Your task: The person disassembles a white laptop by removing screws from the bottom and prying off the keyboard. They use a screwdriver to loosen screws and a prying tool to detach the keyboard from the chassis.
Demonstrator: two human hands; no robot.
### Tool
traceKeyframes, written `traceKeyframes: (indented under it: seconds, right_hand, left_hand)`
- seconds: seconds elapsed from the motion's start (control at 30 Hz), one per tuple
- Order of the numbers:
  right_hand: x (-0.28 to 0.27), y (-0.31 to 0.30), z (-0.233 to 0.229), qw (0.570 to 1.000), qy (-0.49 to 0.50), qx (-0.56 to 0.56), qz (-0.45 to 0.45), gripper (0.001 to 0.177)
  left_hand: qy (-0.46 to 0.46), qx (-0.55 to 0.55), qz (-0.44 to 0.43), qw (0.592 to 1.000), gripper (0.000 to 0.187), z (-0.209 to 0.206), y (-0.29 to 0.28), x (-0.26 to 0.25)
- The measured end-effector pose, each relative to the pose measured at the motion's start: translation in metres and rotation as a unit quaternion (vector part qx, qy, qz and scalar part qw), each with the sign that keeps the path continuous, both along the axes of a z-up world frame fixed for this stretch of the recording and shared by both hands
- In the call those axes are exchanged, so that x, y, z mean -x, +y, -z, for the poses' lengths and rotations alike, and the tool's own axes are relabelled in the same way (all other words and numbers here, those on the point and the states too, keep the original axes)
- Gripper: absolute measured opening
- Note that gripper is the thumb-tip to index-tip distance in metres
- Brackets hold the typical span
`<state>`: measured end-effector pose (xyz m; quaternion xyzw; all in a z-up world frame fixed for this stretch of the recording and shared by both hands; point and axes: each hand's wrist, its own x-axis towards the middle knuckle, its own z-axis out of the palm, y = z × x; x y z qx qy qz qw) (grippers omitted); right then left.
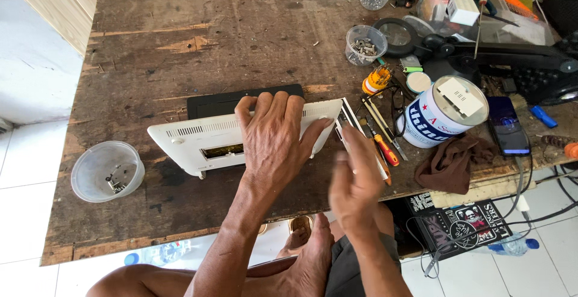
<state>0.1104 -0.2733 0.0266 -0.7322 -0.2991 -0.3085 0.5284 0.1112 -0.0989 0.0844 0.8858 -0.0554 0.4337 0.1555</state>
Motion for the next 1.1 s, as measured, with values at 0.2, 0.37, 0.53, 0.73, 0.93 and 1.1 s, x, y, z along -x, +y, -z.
traceKeyframes:
  seconds: [0.2,0.37,0.53,0.73,0.93,1.1]
  right_hand:
    - [-0.078,-0.095,0.069,0.954,0.043,0.21,0.21,0.028]
    - [-0.103,-0.138,0.09,0.894,0.116,0.371,0.222,0.028]
    - [-0.099,-0.151,0.094,0.953,0.086,0.268,0.115,0.032]
    - [-0.107,-0.208,0.135,0.845,0.048,0.405,0.347,0.024]
    - [-0.124,-0.197,0.127,0.874,0.077,0.393,0.275,0.022]
    - [-0.118,-0.197,0.108,0.862,0.233,0.347,0.287,0.023]
  left_hand:
    - [0.006,0.02,0.0,1.0,0.043,-0.006,-0.003,0.002]
    - [0.011,0.023,-0.01,1.0,0.045,0.0,-0.005,-0.003]
    - [0.009,0.017,-0.008,1.0,0.041,0.004,-0.001,0.0]
    - [0.014,0.024,0.005,1.0,0.035,0.007,-0.007,-0.006]
    - [0.021,-0.004,-0.036,0.999,0.036,-0.012,0.002,0.007]
    - [0.038,-0.038,-0.036,0.998,0.05,-0.003,0.001,0.004]
